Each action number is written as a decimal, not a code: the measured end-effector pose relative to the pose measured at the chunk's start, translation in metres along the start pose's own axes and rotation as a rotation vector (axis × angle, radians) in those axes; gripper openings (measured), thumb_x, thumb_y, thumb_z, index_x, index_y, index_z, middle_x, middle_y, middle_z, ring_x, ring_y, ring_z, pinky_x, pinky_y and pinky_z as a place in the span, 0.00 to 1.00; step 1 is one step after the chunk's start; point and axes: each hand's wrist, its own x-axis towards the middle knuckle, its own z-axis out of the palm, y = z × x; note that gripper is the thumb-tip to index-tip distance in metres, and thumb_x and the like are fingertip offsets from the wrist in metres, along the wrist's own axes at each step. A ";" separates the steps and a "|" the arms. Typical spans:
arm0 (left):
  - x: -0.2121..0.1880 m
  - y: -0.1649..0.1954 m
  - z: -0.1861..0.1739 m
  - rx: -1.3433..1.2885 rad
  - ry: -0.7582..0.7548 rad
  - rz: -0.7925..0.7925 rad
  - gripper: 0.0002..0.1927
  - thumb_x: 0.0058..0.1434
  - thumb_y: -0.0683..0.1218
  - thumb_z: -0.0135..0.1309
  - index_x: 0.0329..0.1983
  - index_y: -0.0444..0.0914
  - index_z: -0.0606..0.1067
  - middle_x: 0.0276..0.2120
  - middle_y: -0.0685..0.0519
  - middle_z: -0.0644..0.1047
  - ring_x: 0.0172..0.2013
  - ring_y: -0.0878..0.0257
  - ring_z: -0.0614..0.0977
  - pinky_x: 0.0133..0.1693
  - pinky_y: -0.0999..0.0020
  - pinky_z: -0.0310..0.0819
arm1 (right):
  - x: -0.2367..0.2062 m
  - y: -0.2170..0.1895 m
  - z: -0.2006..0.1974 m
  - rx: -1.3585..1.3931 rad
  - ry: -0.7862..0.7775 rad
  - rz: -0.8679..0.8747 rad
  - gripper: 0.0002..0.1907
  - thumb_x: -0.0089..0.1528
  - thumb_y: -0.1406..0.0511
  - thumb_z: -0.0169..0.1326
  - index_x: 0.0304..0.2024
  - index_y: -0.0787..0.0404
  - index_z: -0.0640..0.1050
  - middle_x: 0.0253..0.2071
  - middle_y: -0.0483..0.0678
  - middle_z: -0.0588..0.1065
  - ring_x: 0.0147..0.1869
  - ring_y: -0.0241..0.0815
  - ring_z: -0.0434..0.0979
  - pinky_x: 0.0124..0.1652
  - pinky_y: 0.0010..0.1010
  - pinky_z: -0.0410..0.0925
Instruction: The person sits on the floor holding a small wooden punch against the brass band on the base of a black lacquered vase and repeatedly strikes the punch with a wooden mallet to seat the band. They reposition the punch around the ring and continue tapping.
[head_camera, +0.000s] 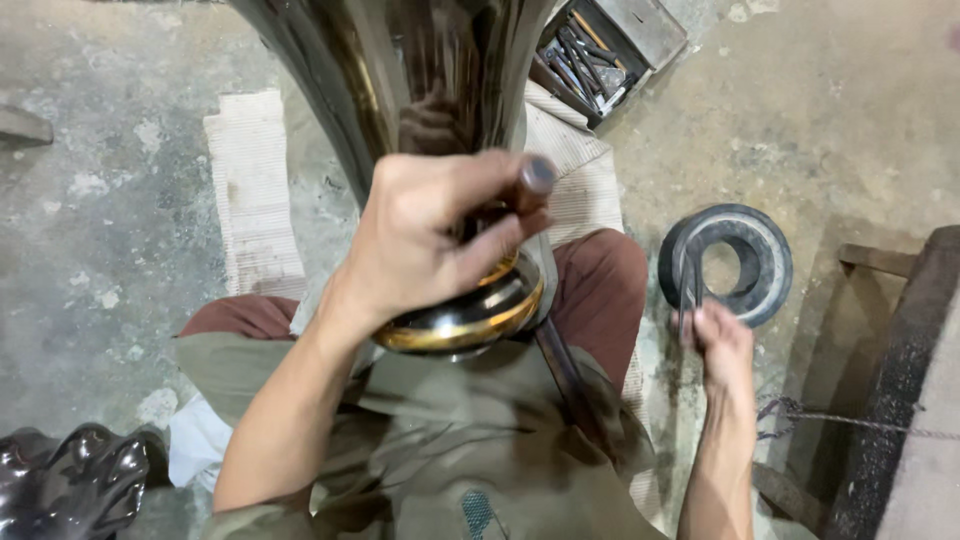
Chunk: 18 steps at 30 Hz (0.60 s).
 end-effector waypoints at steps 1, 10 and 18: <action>0.001 0.000 -0.002 -0.051 -0.002 -0.016 0.11 0.66 0.36 0.63 0.51 0.34 0.78 0.41 0.50 0.84 0.40 0.64 0.89 0.42 0.72 0.84 | -0.011 0.016 -0.008 -0.031 0.048 0.035 0.14 0.68 0.70 0.50 0.56 0.69 0.77 0.39 0.50 0.81 0.39 0.38 0.79 0.38 0.26 0.71; -0.027 0.014 -0.018 -0.183 0.027 -0.120 0.07 0.69 0.31 0.57 0.49 0.30 0.77 0.39 0.50 0.83 0.40 0.70 0.87 0.39 0.79 0.86 | -0.040 0.063 0.003 -0.560 0.178 -0.202 0.09 0.63 0.68 0.62 0.46 0.63 0.84 0.43 0.55 0.83 0.43 0.44 0.82 0.46 0.35 0.73; -0.041 0.029 -0.032 -0.162 0.098 -0.247 0.10 0.67 0.33 0.62 0.51 0.29 0.76 0.39 0.52 0.84 0.39 0.73 0.84 0.37 0.79 0.80 | -0.072 0.004 0.046 -1.031 0.323 -0.309 0.20 0.57 0.63 0.67 0.51 0.59 0.82 0.40 0.59 0.81 0.42 0.59 0.80 0.41 0.45 0.71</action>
